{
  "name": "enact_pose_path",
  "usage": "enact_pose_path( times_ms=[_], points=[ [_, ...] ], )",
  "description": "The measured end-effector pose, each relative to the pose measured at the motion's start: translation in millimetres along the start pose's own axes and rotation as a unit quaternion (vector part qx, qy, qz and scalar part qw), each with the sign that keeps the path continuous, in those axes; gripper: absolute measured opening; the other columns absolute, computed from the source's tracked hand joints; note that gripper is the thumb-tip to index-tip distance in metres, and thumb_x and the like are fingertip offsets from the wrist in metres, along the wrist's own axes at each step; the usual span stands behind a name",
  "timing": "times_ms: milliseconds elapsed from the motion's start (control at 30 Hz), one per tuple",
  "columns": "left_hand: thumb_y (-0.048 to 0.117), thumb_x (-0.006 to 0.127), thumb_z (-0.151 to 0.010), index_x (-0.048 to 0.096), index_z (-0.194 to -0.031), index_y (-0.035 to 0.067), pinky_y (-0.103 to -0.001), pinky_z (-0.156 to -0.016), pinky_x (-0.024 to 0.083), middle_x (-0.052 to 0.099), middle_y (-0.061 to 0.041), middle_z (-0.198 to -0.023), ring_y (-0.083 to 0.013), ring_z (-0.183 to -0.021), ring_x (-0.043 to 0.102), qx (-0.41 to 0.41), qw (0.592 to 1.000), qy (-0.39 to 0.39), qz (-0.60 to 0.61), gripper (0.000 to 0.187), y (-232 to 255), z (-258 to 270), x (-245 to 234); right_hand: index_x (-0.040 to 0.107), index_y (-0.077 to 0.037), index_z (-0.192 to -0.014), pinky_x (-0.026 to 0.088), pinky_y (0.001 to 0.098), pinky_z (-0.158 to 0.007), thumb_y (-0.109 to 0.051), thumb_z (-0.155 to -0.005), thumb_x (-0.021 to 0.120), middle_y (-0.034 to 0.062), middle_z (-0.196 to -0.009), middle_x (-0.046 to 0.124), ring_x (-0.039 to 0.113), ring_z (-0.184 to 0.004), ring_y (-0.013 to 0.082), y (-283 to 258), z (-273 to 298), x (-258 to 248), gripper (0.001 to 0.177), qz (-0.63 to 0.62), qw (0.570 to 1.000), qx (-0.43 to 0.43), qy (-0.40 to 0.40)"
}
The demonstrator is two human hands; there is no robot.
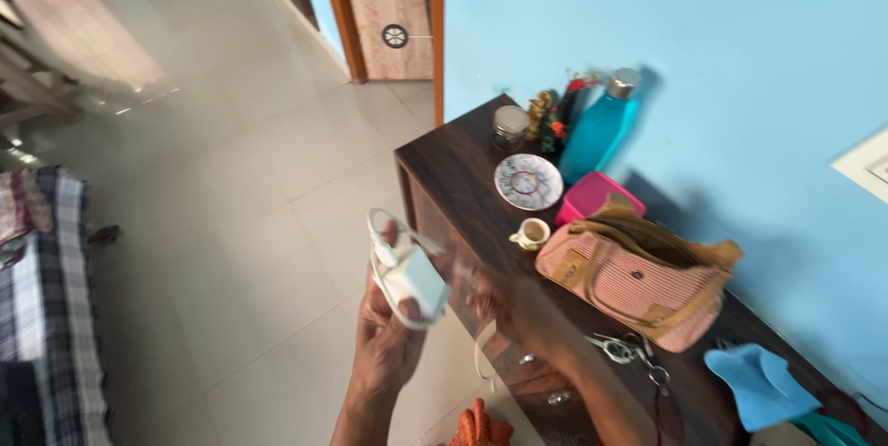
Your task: The person gathers personal items from a wooden table, including a pair of scissors, keys, and a phone charger. They place these items into a pink handbag, then move to a bed where they open a suitcase and place the handbag inside.
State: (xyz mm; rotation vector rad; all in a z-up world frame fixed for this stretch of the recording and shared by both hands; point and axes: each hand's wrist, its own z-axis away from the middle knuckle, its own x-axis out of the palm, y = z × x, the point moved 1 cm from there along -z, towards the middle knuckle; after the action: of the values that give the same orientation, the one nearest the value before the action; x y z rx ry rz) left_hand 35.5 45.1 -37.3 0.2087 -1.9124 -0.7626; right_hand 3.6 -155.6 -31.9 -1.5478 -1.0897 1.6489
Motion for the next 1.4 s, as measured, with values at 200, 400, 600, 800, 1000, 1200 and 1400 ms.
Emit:
enact_pose_path(
  times_ms=[200, 400, 600, 800, 1000, 1200, 1400],
  points=[
    [0.018, 0.071, -0.087, 0.019, -0.162, 0.010, -0.040, -0.091, 0.064, 0.069, -0.020, -0.133, -0.0248, -0.113, 0.071, 0.032, 0.890, 0.121, -0.439, 0.091, 15, -16, -39, 0.063, -0.012, -0.132, 0.059, 0.0320, -0.078, -0.002, -0.088, 0.070, 0.0093, -0.107, 0.076, 0.075, -0.093, 0.0223, -5, 13, 30, 0.045, 0.115, 0.990, -0.040, -0.070],
    [0.020, 0.078, -0.088, 0.037, -0.155, 0.010, -0.039, -0.087, 0.062, 0.076, -0.022, -0.116, -0.0257, -0.099, 0.076, -0.264, 0.731, 0.019, -0.629, 0.079, 19, -3, -45, 0.070, -0.011, -0.109, 0.053, 0.0377, -0.089, -0.001, -0.068, 0.069, 0.0077, -0.100, 0.072, 0.070, -0.093, 0.0231, -40, 4, -3, 0.042, 0.400, 0.885, -0.238, 0.030],
    [0.017, 0.077, -0.084, 0.042, -0.157, 0.003, -0.043, -0.087, 0.057, 0.074, -0.023, -0.114, -0.0283, -0.096, 0.069, -0.338, 0.886, -0.143, -0.285, 0.083, 32, 13, -44, 0.072, -0.012, -0.100, 0.050, 0.0337, -0.076, -0.006, -0.080, 0.076, -0.0051, -0.084, 0.073, 0.068, -0.084, 0.0123, -24, -42, -15, 0.022, 0.213, 0.947, -0.240, -0.027],
    [0.019, 0.079, -0.088, 0.046, -0.151, -0.005, -0.047, -0.113, 0.050, 0.068, -0.017, -0.132, -0.0283, -0.125, 0.066, -0.197, 0.952, -0.207, -0.111, 0.075, 31, 16, -57, 0.068, -0.008, -0.116, 0.058, 0.0272, -0.072, -0.002, -0.101, 0.061, 0.0046, -0.103, 0.075, 0.069, -0.088, 0.0106, 29, -49, 35, 0.018, -0.168, 0.966, -0.188, -0.064],
    [0.019, 0.071, -0.091, 0.037, -0.151, -0.003, -0.050, -0.101, 0.056, 0.073, -0.019, -0.124, -0.0298, -0.121, 0.068, -0.096, 0.978, 0.016, -0.187, 0.072, 15, -5, -86, 0.052, -0.012, -0.143, 0.058, 0.0295, -0.073, -0.003, -0.095, 0.060, 0.0041, -0.096, 0.069, 0.069, -0.084, 0.0137, 37, -15, 78, 0.049, 0.035, 0.997, 0.027, -0.058],
    [0.014, 0.061, -0.092, 0.028, -0.155, 0.005, -0.034, -0.073, 0.067, 0.072, -0.017, -0.115, -0.0247, -0.093, 0.078, -0.207, 0.855, 0.084, -0.469, 0.071, -5, -16, -87, 0.069, -0.011, -0.108, 0.052, 0.0422, -0.083, -0.003, -0.082, 0.069, 0.0055, -0.101, 0.063, 0.063, -0.092, 0.0247, 6, 10, 57, 0.027, 0.328, 0.937, -0.124, 0.008],
    [0.010, 0.048, -0.099, 0.042, -0.149, -0.004, -0.029, -0.060, 0.059, 0.071, -0.020, -0.090, -0.0208, -0.069, 0.071, -0.334, 0.861, -0.118, -0.367, 0.052, -19, -13, -63, 0.070, -0.011, -0.093, 0.048, 0.0456, -0.089, -0.011, -0.082, 0.075, 0.0034, -0.108, 0.060, 0.061, -0.105, 0.0260, -10, 21, 23, 0.013, 0.335, 0.898, -0.261, 0.119]
  ],
)
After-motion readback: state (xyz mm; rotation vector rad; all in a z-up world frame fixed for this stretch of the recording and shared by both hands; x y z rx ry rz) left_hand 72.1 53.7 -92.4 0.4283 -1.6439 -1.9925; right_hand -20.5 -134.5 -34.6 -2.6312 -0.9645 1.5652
